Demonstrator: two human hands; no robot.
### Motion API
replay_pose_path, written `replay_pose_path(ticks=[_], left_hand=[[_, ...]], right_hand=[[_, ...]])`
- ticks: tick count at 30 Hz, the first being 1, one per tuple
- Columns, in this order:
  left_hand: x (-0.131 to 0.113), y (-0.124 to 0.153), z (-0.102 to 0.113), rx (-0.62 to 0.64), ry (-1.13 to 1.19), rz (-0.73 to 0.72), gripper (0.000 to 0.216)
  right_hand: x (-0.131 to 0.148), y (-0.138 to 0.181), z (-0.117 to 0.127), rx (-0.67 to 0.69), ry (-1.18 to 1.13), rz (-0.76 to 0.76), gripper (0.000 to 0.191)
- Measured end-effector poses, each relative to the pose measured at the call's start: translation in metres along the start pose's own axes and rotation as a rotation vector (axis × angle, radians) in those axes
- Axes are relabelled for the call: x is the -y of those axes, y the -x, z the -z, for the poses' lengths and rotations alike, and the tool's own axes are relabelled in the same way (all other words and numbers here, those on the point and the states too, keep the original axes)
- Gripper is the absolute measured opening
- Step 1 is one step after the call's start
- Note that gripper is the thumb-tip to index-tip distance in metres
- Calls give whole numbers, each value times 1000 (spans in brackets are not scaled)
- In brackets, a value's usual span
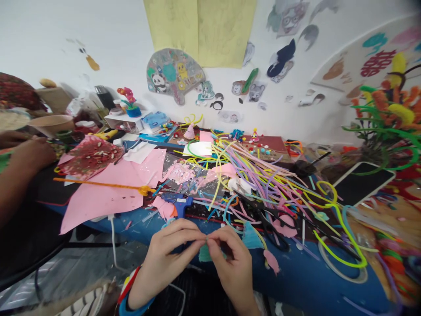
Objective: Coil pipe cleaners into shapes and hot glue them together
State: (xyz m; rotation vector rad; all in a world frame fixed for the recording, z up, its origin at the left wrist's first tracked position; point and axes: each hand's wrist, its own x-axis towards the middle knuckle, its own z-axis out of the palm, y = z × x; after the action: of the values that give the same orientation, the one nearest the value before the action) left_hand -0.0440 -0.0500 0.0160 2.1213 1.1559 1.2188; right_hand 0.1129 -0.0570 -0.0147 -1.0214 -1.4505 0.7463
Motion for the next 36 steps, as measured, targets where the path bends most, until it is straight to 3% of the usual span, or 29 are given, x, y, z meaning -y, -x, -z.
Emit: replay_pose_path(ticks=[4,9,15,19,23,28,36], left_hand=[[-3,-3,0,50,-62,59,10],[4,-6,-4,-106,-105,264,15],[21,-6,-17,67,-101,368,30],[33,-6,-28,153,-102,312,18],[37,-7,-37,162,-67,296,13],[34,-7,-43,181,-44,390,21],[37,-4,-39,197,233,526,19]], right_hand=[[-1,3,3,2,33,-21,10],[0,5,9,5,-32,-63,11],[0,7,19,-44,-146,-170,11],[-7,13,28,-71,-150,-256,13],[-14,18,36,-129,-157,-304,14],[-21,25,43,-186,-165,-373,15],[-30,37,53,-211,-189,-453,18]])
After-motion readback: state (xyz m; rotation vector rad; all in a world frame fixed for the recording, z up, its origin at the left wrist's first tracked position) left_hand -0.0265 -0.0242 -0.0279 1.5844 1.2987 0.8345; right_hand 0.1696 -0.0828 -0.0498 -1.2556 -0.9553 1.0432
